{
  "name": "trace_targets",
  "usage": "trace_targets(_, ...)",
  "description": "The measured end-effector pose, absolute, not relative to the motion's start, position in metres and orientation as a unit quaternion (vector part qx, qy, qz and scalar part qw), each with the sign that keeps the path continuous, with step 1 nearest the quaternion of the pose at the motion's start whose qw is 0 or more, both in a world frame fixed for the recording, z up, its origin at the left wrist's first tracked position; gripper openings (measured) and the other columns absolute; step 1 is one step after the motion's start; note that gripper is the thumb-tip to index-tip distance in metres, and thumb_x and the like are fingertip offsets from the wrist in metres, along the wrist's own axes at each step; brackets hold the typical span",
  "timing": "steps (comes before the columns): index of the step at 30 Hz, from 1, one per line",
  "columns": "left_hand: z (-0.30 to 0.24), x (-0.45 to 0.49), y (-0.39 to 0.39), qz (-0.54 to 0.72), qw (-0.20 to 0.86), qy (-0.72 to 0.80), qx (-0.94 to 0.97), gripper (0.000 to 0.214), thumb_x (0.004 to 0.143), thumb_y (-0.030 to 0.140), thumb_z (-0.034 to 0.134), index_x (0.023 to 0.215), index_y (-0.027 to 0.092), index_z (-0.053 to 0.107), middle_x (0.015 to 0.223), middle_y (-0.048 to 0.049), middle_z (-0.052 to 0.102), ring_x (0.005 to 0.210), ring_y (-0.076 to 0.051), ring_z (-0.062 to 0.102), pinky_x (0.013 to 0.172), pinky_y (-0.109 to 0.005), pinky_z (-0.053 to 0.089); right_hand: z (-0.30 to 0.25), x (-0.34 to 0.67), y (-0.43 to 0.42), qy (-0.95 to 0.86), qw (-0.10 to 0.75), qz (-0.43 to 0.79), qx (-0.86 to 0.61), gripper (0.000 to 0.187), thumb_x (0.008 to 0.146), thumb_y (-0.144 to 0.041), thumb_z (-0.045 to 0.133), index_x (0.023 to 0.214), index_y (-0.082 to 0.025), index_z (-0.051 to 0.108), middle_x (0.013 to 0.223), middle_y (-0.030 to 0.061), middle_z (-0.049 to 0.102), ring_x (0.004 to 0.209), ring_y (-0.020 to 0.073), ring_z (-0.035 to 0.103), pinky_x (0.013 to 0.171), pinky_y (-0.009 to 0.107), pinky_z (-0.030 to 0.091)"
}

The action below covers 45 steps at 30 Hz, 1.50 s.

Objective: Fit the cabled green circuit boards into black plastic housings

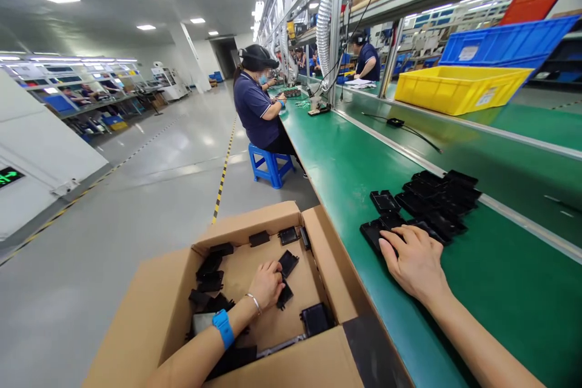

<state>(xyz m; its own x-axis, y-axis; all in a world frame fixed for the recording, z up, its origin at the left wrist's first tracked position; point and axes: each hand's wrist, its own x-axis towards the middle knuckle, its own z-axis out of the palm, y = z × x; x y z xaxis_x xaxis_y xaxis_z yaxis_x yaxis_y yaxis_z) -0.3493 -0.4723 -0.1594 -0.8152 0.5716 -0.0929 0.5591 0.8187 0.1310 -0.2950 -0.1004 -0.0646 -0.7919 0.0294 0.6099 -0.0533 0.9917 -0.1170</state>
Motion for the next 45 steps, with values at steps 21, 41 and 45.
trace_targets(21, -0.161, -0.385, -0.43, 0.054, 0.036, 0.966, 0.252, 0.032, 0.093, 0.034, 0.057, 0.12, 0.017, 0.056, 0.124, -0.0096, 0.056, 0.108, -0.024, 0.057, 0.091, -0.046, 0.049, -0.06, -0.292, -0.103, -0.947, 0.31, 0.082, 0.0, 0.032, 0.097, -0.037, 0.044, 0.103, -0.02, 0.07, 0.105, 0.0108, 0.063, 0.108, 0.0293, 0.048, 0.081, 0.043, 0.035)
trace_targets(41, -0.096, -0.323, -0.445, 0.638, 0.147, 0.734, 0.18, 0.053, 0.098, 0.057, 0.022, 0.114, 0.026, 0.062, 0.123, -0.0087, 0.062, 0.112, -0.025, 0.059, 0.094, -0.048, 0.047, -0.048, -0.292, -0.111, -0.955, 0.283, 0.084, -0.009, 0.031, 0.097, -0.033, 0.042, 0.098, -0.019, 0.07, 0.101, 0.012, 0.063, 0.108, 0.0292, 0.045, 0.083, 0.043, 0.031)
trace_targets(45, -0.068, -0.303, -0.421, 0.71, 0.182, 0.655, 0.183, 0.055, 0.094, 0.06, 0.022, 0.11, 0.03, 0.065, 0.122, -0.0061, 0.064, 0.115, -0.027, 0.057, 0.096, -0.053, 0.044, -0.023, -0.276, -0.106, -0.961, 0.264, 0.085, 0.001, 0.032, 0.096, -0.04, 0.044, 0.099, -0.02, 0.07, 0.105, 0.0135, 0.062, 0.106, 0.0315, 0.046, 0.079, 0.045, 0.035)
